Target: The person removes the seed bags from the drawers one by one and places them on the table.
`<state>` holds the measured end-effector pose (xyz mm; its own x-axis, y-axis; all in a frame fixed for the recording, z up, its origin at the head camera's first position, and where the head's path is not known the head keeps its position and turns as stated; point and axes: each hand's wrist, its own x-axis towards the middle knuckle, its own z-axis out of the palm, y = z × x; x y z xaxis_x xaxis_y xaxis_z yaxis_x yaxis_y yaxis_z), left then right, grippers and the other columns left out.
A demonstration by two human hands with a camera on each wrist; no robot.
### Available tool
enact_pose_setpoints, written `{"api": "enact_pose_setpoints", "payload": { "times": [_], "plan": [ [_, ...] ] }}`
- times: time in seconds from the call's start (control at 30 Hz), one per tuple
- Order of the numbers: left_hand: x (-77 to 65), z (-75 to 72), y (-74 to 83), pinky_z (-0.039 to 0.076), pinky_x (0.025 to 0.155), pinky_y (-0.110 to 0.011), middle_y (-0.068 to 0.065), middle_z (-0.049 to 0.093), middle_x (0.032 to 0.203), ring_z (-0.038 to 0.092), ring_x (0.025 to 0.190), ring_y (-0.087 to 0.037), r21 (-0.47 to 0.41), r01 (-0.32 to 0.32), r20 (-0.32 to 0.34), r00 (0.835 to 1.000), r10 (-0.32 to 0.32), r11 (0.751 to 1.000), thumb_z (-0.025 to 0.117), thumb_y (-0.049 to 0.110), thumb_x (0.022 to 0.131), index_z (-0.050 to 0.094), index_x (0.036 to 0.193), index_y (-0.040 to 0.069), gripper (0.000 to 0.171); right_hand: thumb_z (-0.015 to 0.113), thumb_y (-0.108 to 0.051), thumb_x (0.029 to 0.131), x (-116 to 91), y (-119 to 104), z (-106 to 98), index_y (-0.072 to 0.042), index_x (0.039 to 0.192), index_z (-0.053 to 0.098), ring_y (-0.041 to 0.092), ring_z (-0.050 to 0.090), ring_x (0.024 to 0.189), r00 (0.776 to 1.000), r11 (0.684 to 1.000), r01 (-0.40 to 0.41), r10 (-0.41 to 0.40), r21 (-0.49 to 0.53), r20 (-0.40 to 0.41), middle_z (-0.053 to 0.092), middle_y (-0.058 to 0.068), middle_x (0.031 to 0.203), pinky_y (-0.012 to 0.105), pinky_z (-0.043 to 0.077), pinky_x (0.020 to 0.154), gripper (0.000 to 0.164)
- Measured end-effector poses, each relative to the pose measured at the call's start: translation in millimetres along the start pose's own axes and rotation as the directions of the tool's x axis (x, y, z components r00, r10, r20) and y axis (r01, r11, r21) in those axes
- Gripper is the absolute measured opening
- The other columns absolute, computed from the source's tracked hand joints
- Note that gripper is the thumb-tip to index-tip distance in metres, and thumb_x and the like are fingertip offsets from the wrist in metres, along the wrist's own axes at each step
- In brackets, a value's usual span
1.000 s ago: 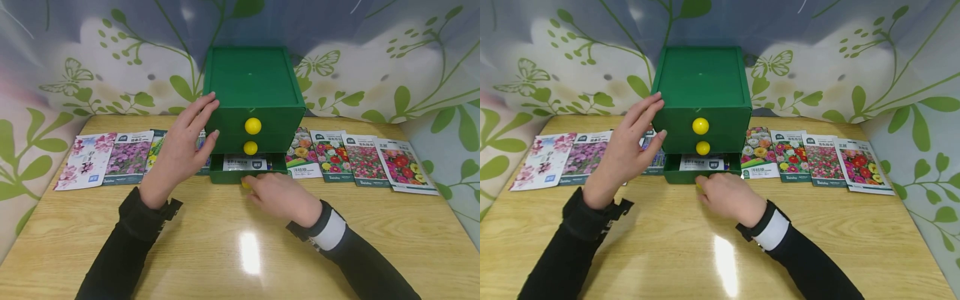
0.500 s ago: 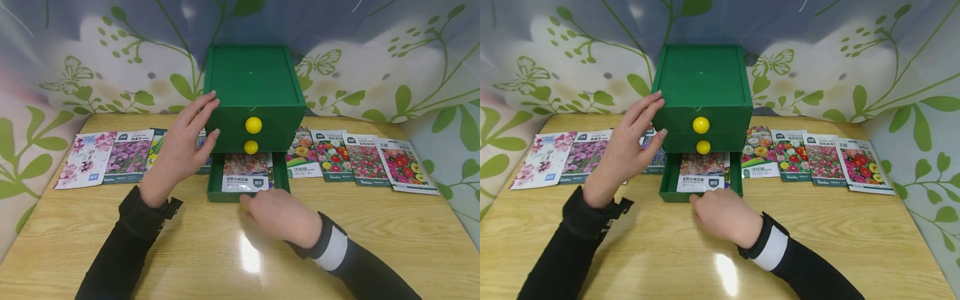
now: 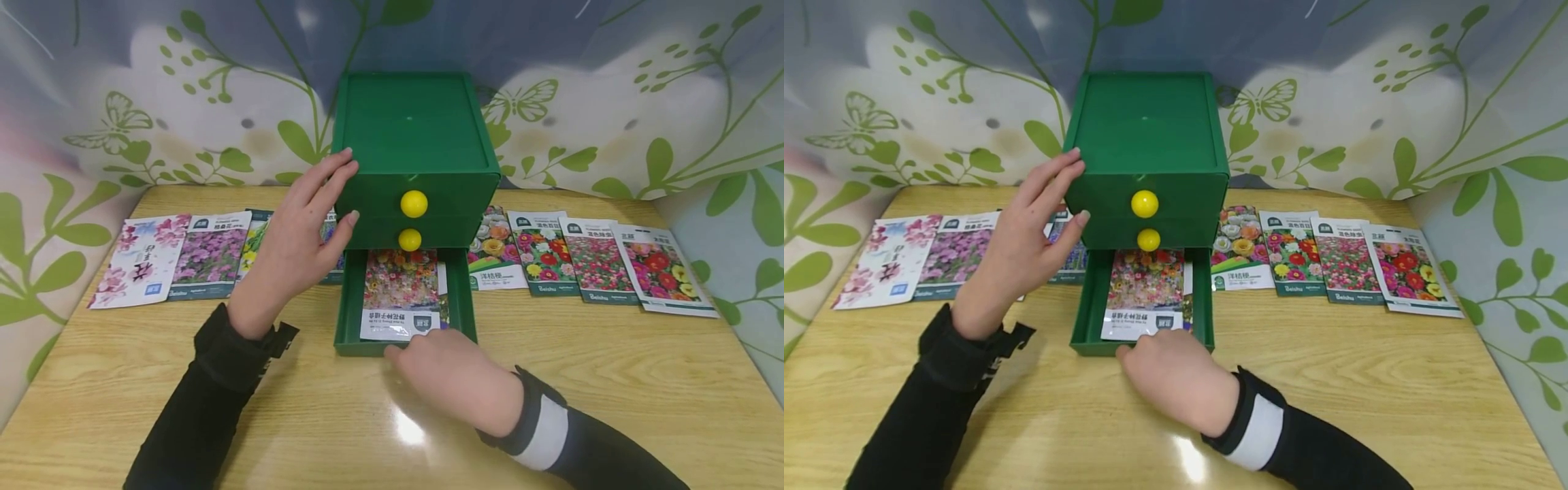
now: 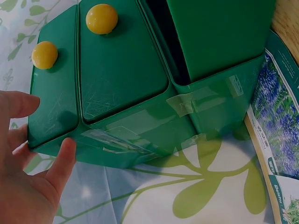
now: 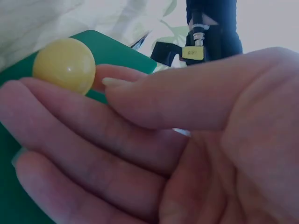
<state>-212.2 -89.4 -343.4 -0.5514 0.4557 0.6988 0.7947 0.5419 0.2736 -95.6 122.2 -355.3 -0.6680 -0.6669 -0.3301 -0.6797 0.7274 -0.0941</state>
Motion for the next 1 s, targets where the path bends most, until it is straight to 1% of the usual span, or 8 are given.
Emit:
{"api": "enact_pose_setpoints", "payload": {
  "times": [0.17, 0.3, 0.5, 0.7, 0.77, 0.87, 0.93, 1.0],
  "plan": [
    [0.0, -0.1, -0.3, 0.032, 0.113, -0.040, -0.012, 0.038, 0.155, 0.036, 0.142, -0.026, 0.003, 0.001, -0.002, 1.000, -0.001, 1.000, 0.065, 0.008, 0.096, 0.044, 0.149, 0.002, 0.057, 0.069, -0.009, 0.092, -3.1, -5.3, -0.7, -0.012, 0.099, 0.069, 0.009, 0.047, 0.051, 1.000, 1.000, 0.018, -0.018, 0.015, -0.005, 0.057, -0.001, 0.063, 0.030, 0.045, 0.050, 0.007],
    [0.0, -0.3, -0.3, 0.031, 0.113, -0.041, -0.012, 0.038, 0.155, 0.036, 0.142, -0.026, 0.000, -0.001, 0.001, 1.000, 0.001, 1.000, 0.065, 0.008, 0.096, 0.044, 0.149, 0.002, 0.057, 0.069, -0.009, 0.092, -4.0, -6.0, -0.4, -0.012, 0.096, 0.070, 0.008, 0.047, 0.051, 0.999, 0.999, 0.029, -0.028, 0.018, -0.022, 0.057, -0.001, 0.063, 0.029, 0.045, 0.049, 0.005],
    [0.0, -0.5, -0.6, 0.032, 0.113, -0.041, -0.013, 0.038, 0.155, 0.036, 0.142, -0.026, -0.001, -0.002, 0.005, 1.000, 0.002, 1.000, 0.065, 0.007, 0.096, 0.044, 0.149, 0.002, 0.057, 0.070, -0.009, 0.091, -5.7, -8.9, 0.7, -0.012, 0.096, 0.070, 0.009, 0.049, 0.052, 0.999, 0.999, 0.048, -0.048, -0.003, -0.017, 0.059, -0.001, 0.065, 0.029, 0.045, 0.049, 0.006],
    [1.2, -2.5, 2.8, 0.032, 0.113, -0.042, -0.011, 0.036, 0.157, 0.036, 0.142, -0.029, 0.030, 0.034, 0.043, 0.998, -0.035, 0.999, 0.065, 0.011, 0.097, 0.043, 0.150, 0.002, 0.058, 0.071, -0.010, 0.090, -8.0, -8.5, -0.6, -0.013, 0.091, 0.070, 0.010, 0.048, 0.051, 0.999, 0.999, 0.042, -0.041, 0.004, -0.023, 0.056, -0.002, 0.063, 0.029, 0.044, 0.048, 0.004],
    [0.4, -5.4, 6.5, 0.036, 0.110, -0.044, -0.008, 0.034, 0.158, 0.036, 0.142, -0.030, 0.064, 0.054, 0.061, 0.996, -0.058, 0.996, 0.064, 0.014, 0.097, 0.042, 0.150, 0.004, 0.059, 0.070, -0.011, 0.090, -10.8, -6.0, -4.8, -0.015, 0.090, 0.070, 0.011, 0.049, 0.052, 0.999, 0.999, 0.043, -0.043, 0.027, -0.013, 0.056, -0.003, 0.063, 0.030, 0.044, 0.048, 0.004],
    [-0.3, -11.1, 15.0, 0.049, 0.094, -0.045, -0.008, 0.037, 0.157, 0.040, 0.138, -0.031, 0.120, 0.065, 0.056, 0.996, -0.072, 0.991, 0.063, 0.015, 0.098, 0.047, 0.148, 0.005, 0.053, 0.071, -0.010, 0.089, -18.5, 4.2, -14.1, -0.017, 0.093, 0.071, 0.009, 0.051, 0.054, 0.998, 0.993, 0.062, -0.058, 0.099, -0.039, 0.058, -0.005, 0.065, 0.028, 0.045, 0.050, 0.008],
    [-0.4, -15.4, 21.9, 0.051, 0.085, -0.045, -0.010, 0.046, 0.149, 0.045, 0.131, -0.033, 0.142, 0.061, 0.027, 0.997, -0.066, 0.988, 0.062, 0.015, 0.098, 0.055, 0.140, 0.004, 0.044, 0.069, -0.007, 0.090, -24.3, 14.3, -20.8, -0.016, 0.096, 0.071, 0.009, 0.050, 0.053, 0.996, 0.988, 0.063, -0.053, 0.138, -0.075, 0.056, -0.006, 0.063, 0.027, 0.043, 0.048, 0.011],
    [-0.7, -19.2, 29.4, 0.050, 0.077, -0.044, -0.014, 0.056, 0.133, 0.053, 0.117, -0.033, 0.149, 0.047, -0.008, 0.999, -0.046, 0.988, 0.062, 0.013, 0.097, 0.064, 0.128, 0.002, 0.032, 0.067, -0.003, 0.090, -28.6, 26.0, -25.7, -0.014, 0.101, 0.071, 0.007, 0.048, 0.051, 0.991, 0.983, 0.057, -0.034, 0.177, -0.131, 0.056, -0.007, 0.063, 0.025, 0.041, 0.047, 0.016]
  ]
}}
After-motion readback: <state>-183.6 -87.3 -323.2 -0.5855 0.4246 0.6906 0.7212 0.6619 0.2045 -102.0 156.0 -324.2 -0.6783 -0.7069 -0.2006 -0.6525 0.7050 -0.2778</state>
